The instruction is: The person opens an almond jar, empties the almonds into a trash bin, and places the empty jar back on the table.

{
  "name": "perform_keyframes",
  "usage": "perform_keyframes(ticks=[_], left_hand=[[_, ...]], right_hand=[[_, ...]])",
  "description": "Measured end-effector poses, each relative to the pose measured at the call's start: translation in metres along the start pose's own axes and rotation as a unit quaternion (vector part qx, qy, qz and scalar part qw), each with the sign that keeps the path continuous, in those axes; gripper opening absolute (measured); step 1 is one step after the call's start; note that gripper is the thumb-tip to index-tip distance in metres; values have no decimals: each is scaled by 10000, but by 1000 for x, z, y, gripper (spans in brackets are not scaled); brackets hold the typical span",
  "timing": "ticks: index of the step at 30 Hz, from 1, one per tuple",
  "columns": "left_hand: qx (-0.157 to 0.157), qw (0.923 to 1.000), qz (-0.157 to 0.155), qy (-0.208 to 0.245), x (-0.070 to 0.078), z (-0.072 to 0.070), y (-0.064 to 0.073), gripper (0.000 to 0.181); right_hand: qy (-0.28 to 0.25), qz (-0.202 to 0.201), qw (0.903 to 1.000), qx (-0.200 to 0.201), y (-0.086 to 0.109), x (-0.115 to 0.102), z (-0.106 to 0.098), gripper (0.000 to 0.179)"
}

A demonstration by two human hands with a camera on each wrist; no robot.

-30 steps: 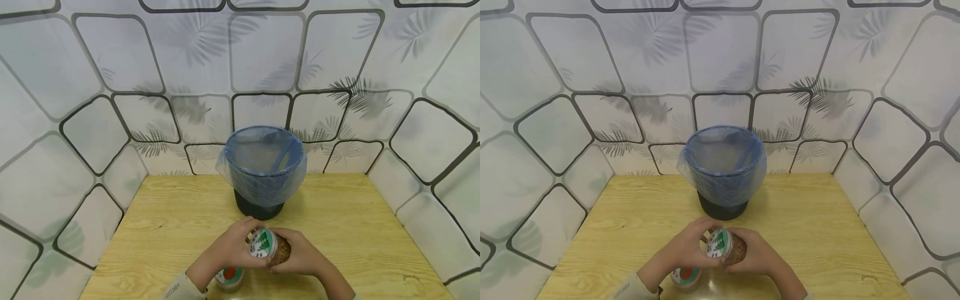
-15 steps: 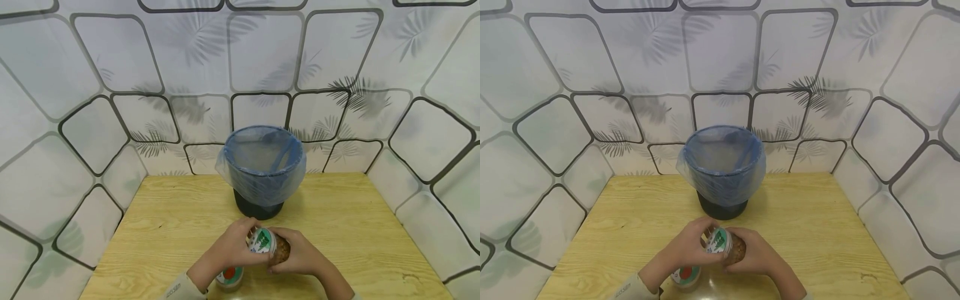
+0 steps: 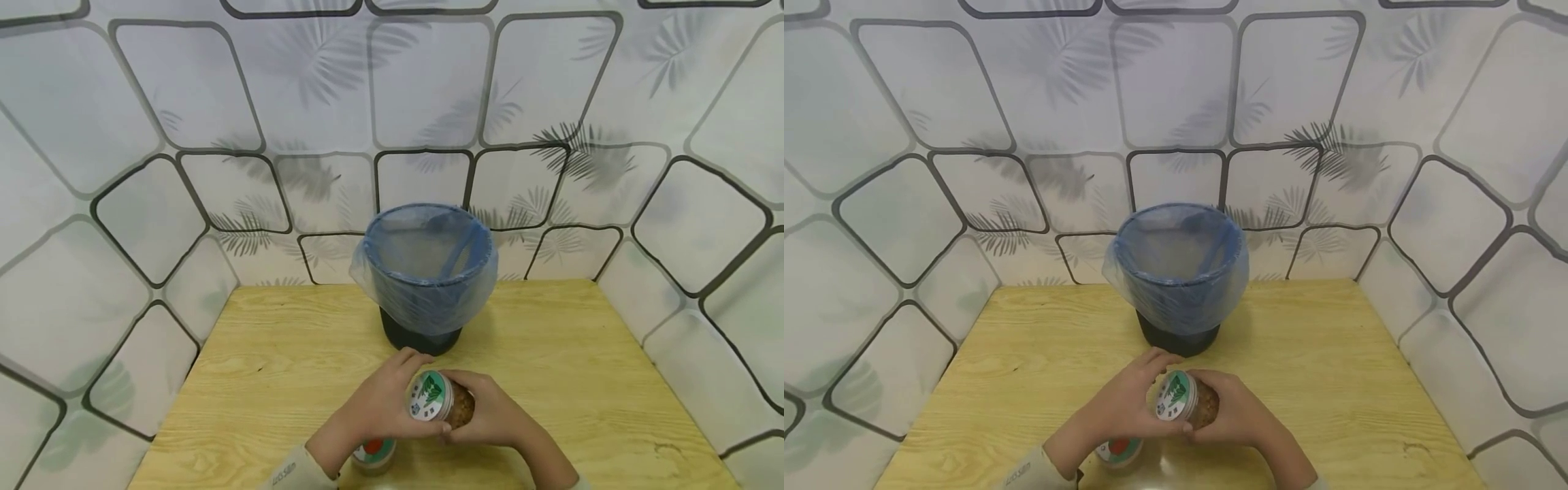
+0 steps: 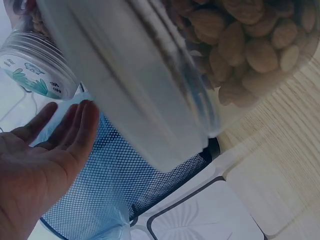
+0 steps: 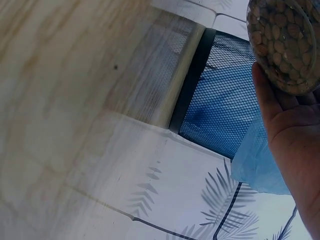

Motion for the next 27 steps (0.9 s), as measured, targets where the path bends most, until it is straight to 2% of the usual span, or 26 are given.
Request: perform_keyframes(ticks=[5, 11, 17, 20, 27], left_hand=[[-272, 9986, 410, 196, -2, 1, 1, 102], [-516, 9948, 791, 380, -1, 0, 1, 99], [-664, 9942, 723, 433, 2, -1, 3, 88], [-661, 9945, 720, 382, 2, 0, 4, 84], [-645, 9936, 703, 601, 1, -1, 3, 78]], right_hand=[[8, -42, 10000, -36, 0, 1, 0, 79], [-64, -11, 9999, -113, 1, 2, 0, 85], [-54, 32, 9999, -147, 2, 2, 0, 87], [-72, 24, 9998, -171, 2, 2, 1, 84], [-60, -66, 9998, -169, 0, 3, 2, 86]])
Point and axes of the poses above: each hand's wrist, its own y-axis away from the middle knuckle, its own z-axis out of the palm, x = y × z, the point moved 1 cm from there along -y, towards the middle knuckle, and after that the axes turned 6 degrees about -x, right-handed, at the moved point
